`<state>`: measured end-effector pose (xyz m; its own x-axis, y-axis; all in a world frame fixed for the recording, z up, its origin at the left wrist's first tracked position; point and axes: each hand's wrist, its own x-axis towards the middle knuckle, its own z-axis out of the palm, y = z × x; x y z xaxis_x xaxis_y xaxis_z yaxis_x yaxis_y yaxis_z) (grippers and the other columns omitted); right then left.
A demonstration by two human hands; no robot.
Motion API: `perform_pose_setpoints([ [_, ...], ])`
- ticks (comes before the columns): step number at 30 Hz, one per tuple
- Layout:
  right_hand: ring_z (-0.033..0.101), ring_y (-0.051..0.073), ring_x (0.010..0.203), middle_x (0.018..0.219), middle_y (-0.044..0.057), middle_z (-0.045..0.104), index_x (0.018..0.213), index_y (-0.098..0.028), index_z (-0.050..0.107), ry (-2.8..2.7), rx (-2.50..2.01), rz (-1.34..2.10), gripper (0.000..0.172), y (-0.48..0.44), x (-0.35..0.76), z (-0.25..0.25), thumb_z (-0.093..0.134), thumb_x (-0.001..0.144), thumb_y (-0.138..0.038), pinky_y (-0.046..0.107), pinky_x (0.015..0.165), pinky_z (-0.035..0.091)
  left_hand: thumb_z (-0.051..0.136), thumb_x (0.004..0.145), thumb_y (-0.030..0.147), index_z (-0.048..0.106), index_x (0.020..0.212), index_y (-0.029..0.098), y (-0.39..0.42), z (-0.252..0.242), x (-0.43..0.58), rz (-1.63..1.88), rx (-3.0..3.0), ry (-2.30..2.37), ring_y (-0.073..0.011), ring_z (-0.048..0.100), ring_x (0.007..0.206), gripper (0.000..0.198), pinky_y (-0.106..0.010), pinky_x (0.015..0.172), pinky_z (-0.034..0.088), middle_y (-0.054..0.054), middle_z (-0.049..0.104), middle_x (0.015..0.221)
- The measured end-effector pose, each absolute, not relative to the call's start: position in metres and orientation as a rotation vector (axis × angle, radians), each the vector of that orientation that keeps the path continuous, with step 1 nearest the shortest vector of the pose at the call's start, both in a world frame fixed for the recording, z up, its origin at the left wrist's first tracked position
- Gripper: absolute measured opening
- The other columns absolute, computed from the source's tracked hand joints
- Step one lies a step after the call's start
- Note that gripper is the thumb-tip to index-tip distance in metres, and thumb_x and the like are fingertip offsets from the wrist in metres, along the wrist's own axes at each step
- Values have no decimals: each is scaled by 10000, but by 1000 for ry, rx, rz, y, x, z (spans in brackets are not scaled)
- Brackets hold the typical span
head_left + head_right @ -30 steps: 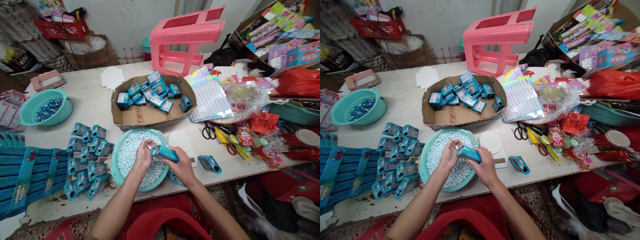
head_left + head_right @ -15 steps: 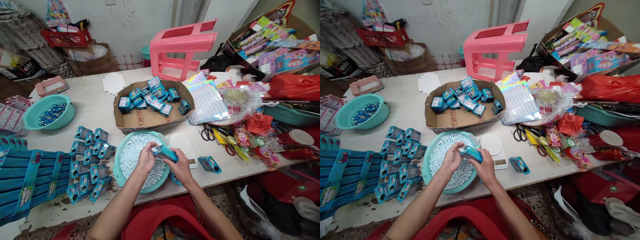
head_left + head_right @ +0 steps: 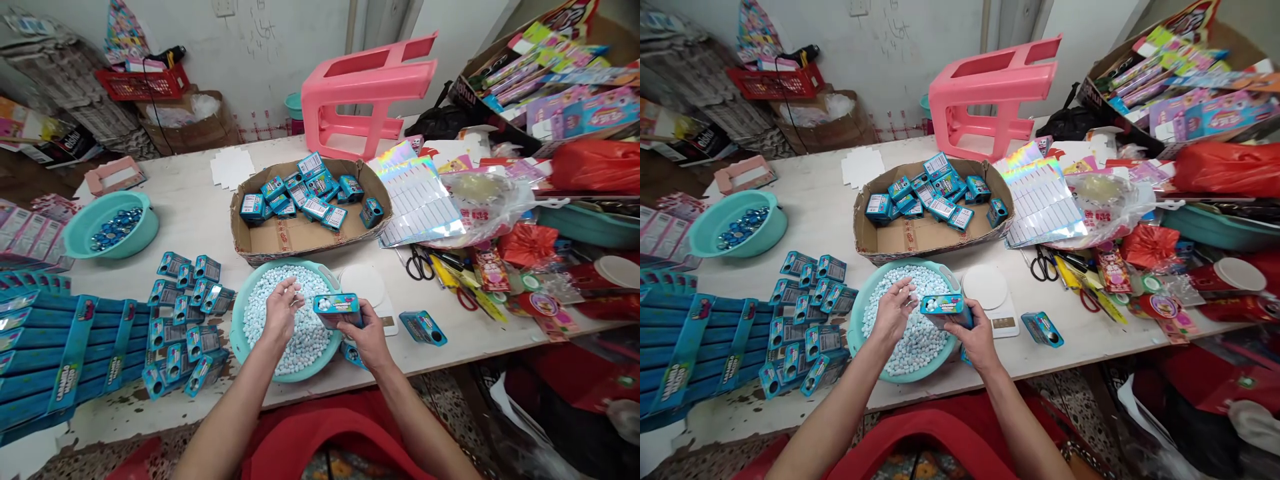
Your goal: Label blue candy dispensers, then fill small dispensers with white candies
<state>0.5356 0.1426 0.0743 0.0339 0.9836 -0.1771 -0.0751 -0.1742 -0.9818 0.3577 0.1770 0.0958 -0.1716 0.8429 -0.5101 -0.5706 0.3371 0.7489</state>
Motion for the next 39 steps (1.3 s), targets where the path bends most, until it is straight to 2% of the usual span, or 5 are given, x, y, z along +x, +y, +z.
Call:
perform_pose_setpoints([
  [4,599,206,838,873,-5,637,962,-220,560,-1056,-1330,1353,455,144,539,74,776,582,-346,338,776,480,607,719,269,565,856,148,178,108,343,1042,687,1384,-40,387,469,188,-190,472,313,20,554,693],
  [14,616,205,804,838,-18,648,927,-227,577,-1046,-1307,1385,421,150,529,75,768,563,-316,337,757,490,425,818,138,570,995,220,186,168,352,372,2044,1300,-186,537,939,244,-301,811,417,-36,599,985],
  [30,586,202,875,925,-6,621,974,-229,572,-1002,-1216,1435,462,167,515,57,783,572,-315,360,834,463,596,744,188,701,969,260,188,174,333,771,1541,1270,-253,591,1002,259,-369,949,401,-63,681,1012],
  [34,591,205,879,922,-10,626,945,-233,579,-976,-1192,1468,456,170,505,56,797,551,-309,356,834,466,563,775,190,677,1037,260,187,178,328,759,1678,1264,-245,587,1005,294,-355,917,416,-63,672,1044],
  [39,605,205,869,917,-13,637,936,-238,570,-853,-1107,1564,454,168,499,57,802,550,-297,361,828,476,550,794,205,694,894,234,187,173,316,776,1647,1391,-213,603,878,177,-315,843,441,-59,673,908],
])
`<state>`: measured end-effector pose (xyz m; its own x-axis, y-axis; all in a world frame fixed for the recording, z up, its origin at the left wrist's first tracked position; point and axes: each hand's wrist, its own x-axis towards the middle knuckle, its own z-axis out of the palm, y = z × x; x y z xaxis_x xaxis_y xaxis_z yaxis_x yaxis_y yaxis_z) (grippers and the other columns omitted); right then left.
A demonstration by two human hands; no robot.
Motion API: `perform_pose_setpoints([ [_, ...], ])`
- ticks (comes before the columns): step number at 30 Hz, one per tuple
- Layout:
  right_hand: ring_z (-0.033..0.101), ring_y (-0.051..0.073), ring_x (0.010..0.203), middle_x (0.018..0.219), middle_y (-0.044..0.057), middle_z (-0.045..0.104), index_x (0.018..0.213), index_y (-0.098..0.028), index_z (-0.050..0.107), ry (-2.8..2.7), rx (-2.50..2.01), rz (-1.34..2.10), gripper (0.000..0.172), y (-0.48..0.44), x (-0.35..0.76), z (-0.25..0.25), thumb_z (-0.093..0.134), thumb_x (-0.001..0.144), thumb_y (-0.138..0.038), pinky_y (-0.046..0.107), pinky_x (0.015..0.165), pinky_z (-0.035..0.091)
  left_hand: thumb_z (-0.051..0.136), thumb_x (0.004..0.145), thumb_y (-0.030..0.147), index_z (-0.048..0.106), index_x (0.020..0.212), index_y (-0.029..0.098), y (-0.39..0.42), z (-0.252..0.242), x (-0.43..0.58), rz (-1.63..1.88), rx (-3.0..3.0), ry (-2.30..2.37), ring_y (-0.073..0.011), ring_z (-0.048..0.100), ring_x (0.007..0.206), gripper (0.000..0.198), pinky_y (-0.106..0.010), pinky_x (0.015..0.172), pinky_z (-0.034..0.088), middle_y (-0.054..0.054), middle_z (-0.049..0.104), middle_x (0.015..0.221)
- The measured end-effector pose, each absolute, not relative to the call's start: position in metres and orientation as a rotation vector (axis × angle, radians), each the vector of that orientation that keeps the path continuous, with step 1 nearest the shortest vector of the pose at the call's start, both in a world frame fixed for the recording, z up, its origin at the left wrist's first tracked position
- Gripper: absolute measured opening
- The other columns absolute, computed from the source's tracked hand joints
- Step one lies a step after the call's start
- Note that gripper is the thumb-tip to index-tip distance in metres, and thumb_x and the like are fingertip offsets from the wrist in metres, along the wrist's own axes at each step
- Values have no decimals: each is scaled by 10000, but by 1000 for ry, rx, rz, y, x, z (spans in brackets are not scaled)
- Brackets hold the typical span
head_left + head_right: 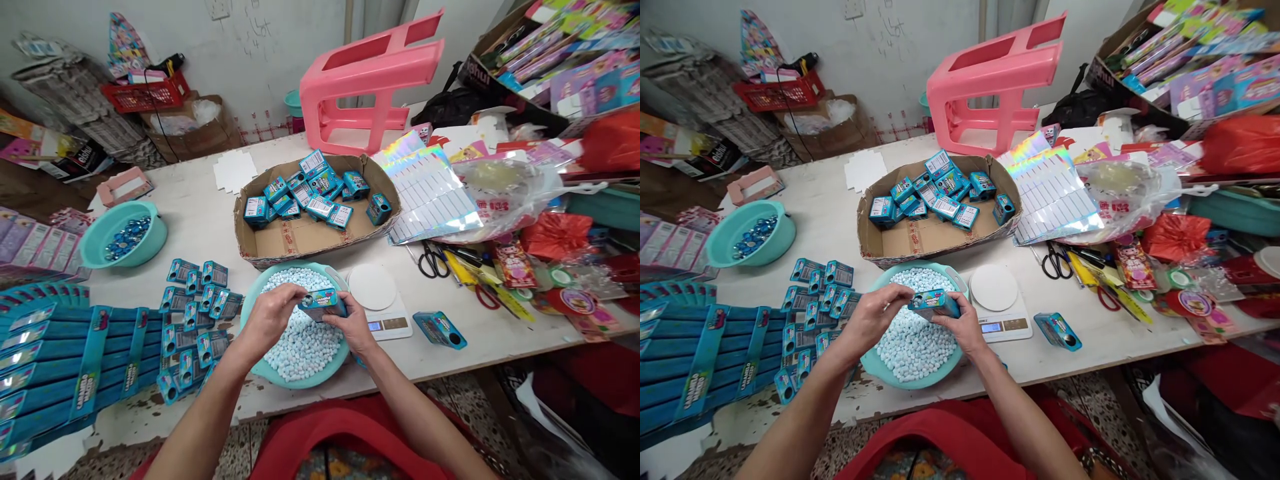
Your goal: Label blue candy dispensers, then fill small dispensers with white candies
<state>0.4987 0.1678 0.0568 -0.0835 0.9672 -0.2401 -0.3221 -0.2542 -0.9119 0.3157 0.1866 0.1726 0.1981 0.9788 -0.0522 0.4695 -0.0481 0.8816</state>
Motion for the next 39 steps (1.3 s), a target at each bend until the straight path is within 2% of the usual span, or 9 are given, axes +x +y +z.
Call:
perform_pose_setpoints([
  [3,611,221,879,917,0,648,927,-242,560,-764,-1045,1573,450,168,501,57,800,554,-319,396,835,482,592,764,212,676,943,234,184,165,304,755,1601,1516,-242,566,1000,199,-362,924,403,-68,649,1027],
  [8,605,225,891,928,-3,642,921,-247,568,-847,-1054,1529,438,174,500,59,801,558,-327,399,843,477,705,670,222,557,1207,284,178,165,311,781,1562,1380,-284,372,1271,561,-417,1059,273,-73,478,1343],
  [12,588,225,939,975,3,629,960,-239,593,-1106,-1084,1504,424,176,489,71,777,595,-350,377,866,464,712,655,204,618,1122,275,183,169,331,747,1593,1259,-284,489,1153,482,-403,1027,314,-83,600,1179],
  [17,477,232,1151,1288,62,478,1247,-281,474,-1318,-1178,1226,579,170,521,89,693,713,-323,412,972,402,696,669,302,593,1113,242,193,172,296,828,1621,1643,-266,544,1063,460,-375,972,369,-65,618,1130],
  [21,516,231,1065,1175,85,528,1151,-232,542,-1156,-1548,692,413,151,611,77,628,764,-350,433,932,422,559,758,422,425,1272,167,214,159,224,750,1673,2407,-324,494,1126,590,-453,956,369,-116,522,1248],
  [24,524,234,1012,1151,109,515,1175,-195,518,-953,-1857,402,502,126,680,49,625,743,-427,434,885,438,575,717,458,423,1255,130,247,128,184,510,1412,2741,-380,521,1081,648,-513,883,403,-180,540,1205],
  [28,503,284,1007,1114,124,538,1148,-152,536,-1055,-2098,423,746,106,723,4,769,517,-475,475,882,405,582,665,507,478,1180,93,280,80,165,103,1218,2748,-425,556,998,669,-547,754,432,-216,605,1065],
  [33,558,231,801,853,46,623,989,-154,597,-1004,-2152,559,525,107,723,-23,684,620,-517,430,776,444,592,670,412,586,963,28,281,51,163,100,1401,2760,-465,480,1070,482,-570,787,394,-290,564,1087],
  [39,570,202,747,827,41,646,983,-155,620,-831,-2094,552,539,105,719,-12,711,585,-505,367,741,459,406,842,423,563,1100,148,226,65,236,635,1790,2359,-300,523,1046,409,-439,913,390,-107,595,1082],
])
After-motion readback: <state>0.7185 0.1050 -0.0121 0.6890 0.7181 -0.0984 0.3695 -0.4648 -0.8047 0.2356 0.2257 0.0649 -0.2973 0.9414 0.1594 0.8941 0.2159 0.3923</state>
